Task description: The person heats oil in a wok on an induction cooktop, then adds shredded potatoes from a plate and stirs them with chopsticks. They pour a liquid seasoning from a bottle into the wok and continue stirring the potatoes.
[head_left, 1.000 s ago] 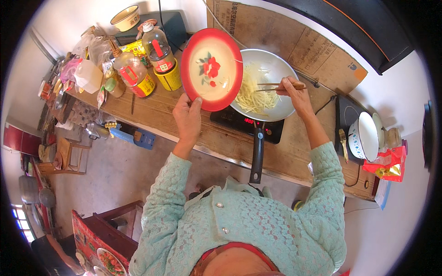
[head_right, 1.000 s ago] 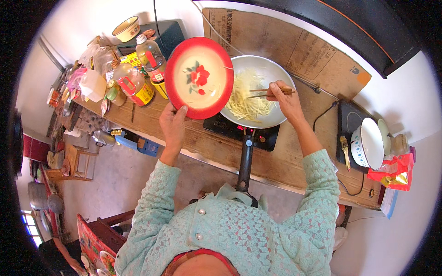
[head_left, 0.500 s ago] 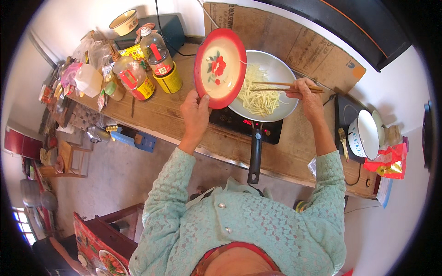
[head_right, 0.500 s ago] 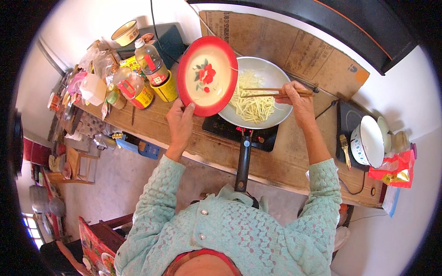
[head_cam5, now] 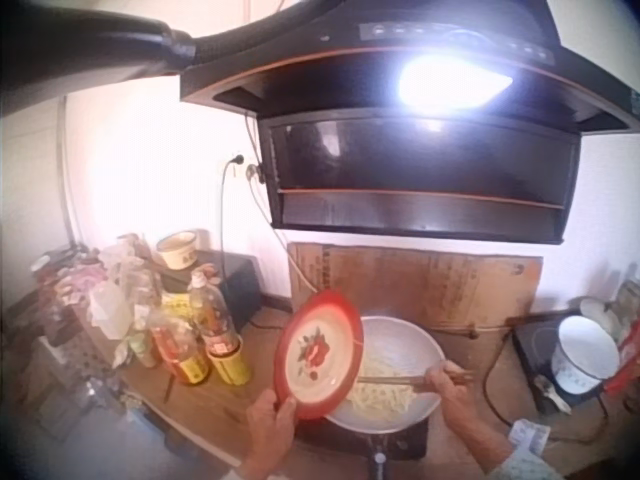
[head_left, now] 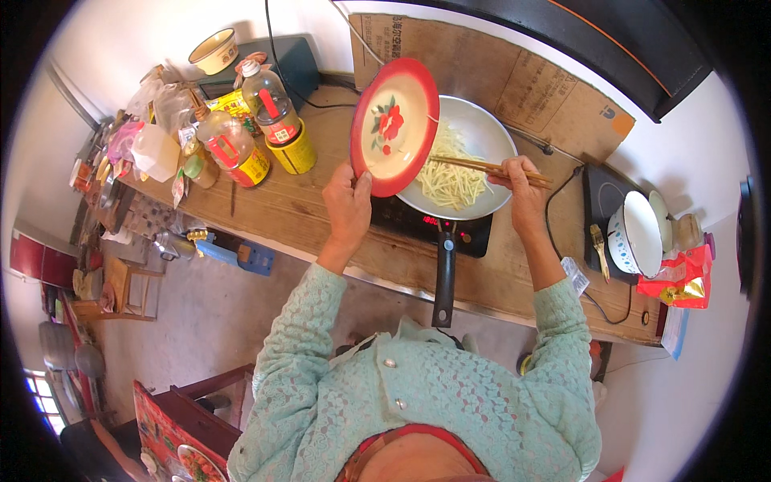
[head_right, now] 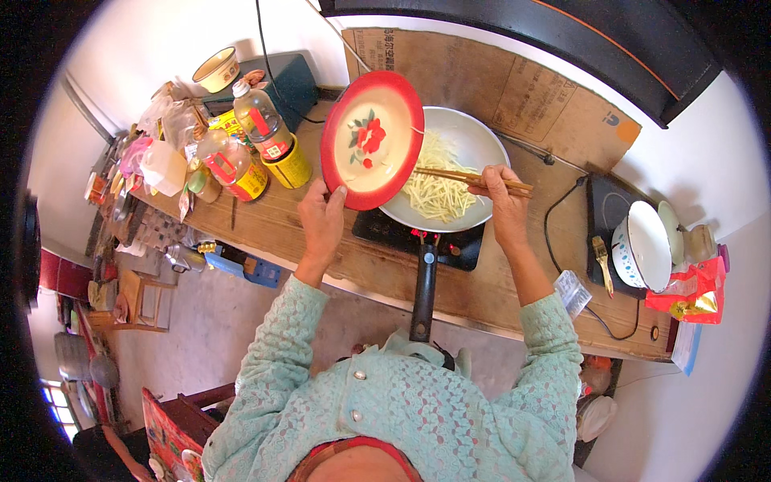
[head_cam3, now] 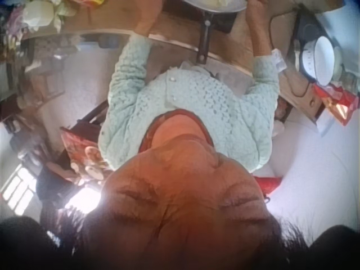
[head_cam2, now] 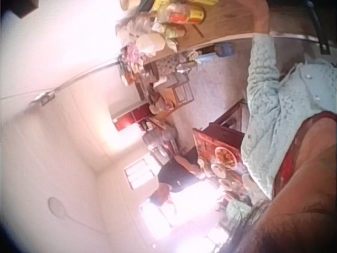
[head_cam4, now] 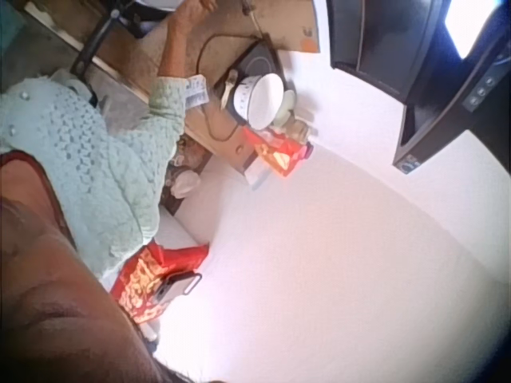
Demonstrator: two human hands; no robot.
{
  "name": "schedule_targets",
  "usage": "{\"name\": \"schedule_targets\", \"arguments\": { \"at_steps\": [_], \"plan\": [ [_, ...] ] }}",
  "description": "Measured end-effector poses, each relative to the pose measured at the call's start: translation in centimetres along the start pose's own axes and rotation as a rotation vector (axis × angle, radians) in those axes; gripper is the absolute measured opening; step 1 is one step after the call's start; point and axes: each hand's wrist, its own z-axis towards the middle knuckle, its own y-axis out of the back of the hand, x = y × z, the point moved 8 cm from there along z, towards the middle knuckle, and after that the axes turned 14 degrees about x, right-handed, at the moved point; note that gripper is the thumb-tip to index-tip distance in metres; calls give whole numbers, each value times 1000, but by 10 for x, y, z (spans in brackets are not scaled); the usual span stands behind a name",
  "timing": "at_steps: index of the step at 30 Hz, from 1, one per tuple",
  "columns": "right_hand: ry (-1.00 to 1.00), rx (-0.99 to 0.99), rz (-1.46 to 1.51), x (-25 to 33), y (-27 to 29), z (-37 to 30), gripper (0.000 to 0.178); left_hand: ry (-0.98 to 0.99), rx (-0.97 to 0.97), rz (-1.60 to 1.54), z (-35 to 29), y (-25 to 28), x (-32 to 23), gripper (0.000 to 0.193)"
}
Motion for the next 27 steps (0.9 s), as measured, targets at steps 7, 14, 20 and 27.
{"name": "schedule_targets", "arguments": {
  "at_steps": [7,14,20,27],
  "plan": [
    [183,-15,-4,15,-13,33,19,25,-5,-67,2,0,6,5],
    [51,-36,-3,-14,12,2,22,8,-63,-203,5,15,26,5],
    [98,109,290,4,-30,25,25,79,-22,-513,8,9,40,7],
    [32,52,48,-2,-11,9,22,49,-7,-513,5,13,50,10]
  ]
}}
